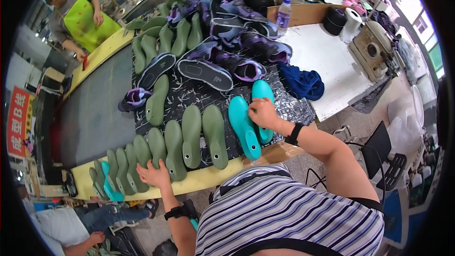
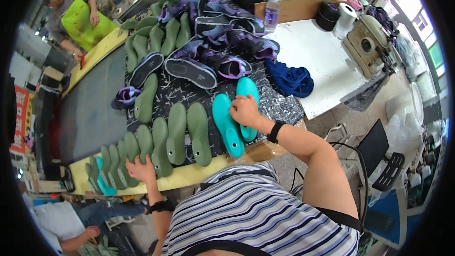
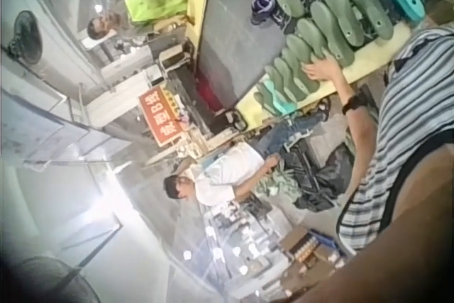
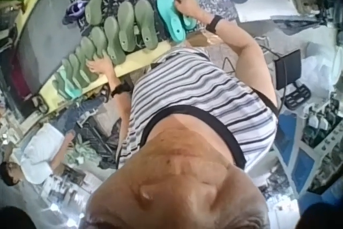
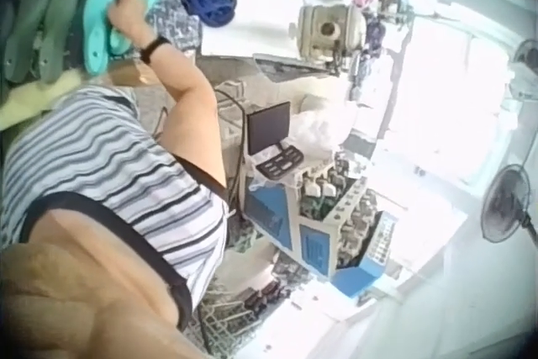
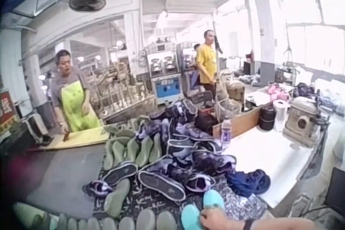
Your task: Organize and align shoe lasts and upper components on a workbench in a shoe factory.
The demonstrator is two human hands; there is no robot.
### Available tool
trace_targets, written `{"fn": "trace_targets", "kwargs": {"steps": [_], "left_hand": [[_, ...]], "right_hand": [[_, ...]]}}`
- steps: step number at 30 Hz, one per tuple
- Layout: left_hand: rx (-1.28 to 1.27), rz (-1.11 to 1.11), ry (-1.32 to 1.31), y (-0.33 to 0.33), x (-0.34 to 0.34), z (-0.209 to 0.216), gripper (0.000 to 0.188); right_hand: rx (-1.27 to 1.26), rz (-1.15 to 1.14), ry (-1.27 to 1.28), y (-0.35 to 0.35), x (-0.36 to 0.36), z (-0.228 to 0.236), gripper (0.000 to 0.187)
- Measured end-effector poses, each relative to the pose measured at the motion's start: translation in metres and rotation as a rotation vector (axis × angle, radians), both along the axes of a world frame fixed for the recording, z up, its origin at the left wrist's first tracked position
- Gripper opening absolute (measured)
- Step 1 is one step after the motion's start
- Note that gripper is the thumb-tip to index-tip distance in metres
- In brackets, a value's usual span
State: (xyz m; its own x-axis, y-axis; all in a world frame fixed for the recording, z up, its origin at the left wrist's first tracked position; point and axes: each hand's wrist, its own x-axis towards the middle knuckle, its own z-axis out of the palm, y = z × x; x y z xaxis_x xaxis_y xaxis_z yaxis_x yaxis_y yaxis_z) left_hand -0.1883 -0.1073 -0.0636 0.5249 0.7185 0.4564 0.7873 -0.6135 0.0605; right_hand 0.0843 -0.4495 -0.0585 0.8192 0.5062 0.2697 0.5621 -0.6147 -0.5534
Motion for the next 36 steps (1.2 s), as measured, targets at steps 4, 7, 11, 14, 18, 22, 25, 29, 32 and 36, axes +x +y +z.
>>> {"fn": "trace_targets", "kwargs": {"steps": [4, 7, 11, 14, 18, 22, 25, 29, 32, 36], "left_hand": [[-0.005, -0.012, 0.007, 0.0, -0.002, 0.0, 0.043], [0.0, -0.008, 0.001, -0.001, -0.002, 0.0, 0.043], [-0.028, -0.023, -0.036, 0.001, -0.007, -0.002, 0.041], [-0.033, 0.009, -0.034, -0.003, -0.005, 0.002, 0.041], [-0.035, -0.008, -0.039, -0.001, 0.0, -0.001, 0.043], [0.001, -0.014, -0.055, 0.0, -0.002, -0.002, 0.042], [0.011, -0.024, -0.05, 0.001, -0.002, -0.001, 0.042], [-0.008, -0.014, -0.034, 0.001, -0.011, -0.005, 0.042], [-0.034, -0.033, -0.06, 0.003, -0.004, -0.001, 0.042], [-0.11, -0.166, -0.242, -0.01, 0.006, 0.014, 0.045]], "right_hand": [[0.018, 0.01, 0.032, 0.002, -0.004, -0.002, 0.013], [-0.007, -0.005, 0.076, 0.001, -0.002, 0.002, 0.013], [-0.02, 0.002, 0.073, 0.003, -0.005, -0.001, 0.013], [0.002, 0.009, 0.08, 0.001, -0.002, -0.001, 0.013], [-0.044, -0.001, 0.109, -0.002, -0.001, 0.001, 0.013], [-0.033, -0.016, 0.105, 0.0, -0.002, 0.004, 0.015], [-0.047, -0.025, 0.103, 0.0, -0.005, 0.006, 0.015], [-0.035, 0.02, 0.241, 0.002, -0.003, 0.024, 0.018], [0.188, -0.179, 0.456, -0.005, 0.039, 0.006, 0.025], [-0.166, -0.302, 0.086, -0.022, 0.096, -0.019, 0.062]]}}
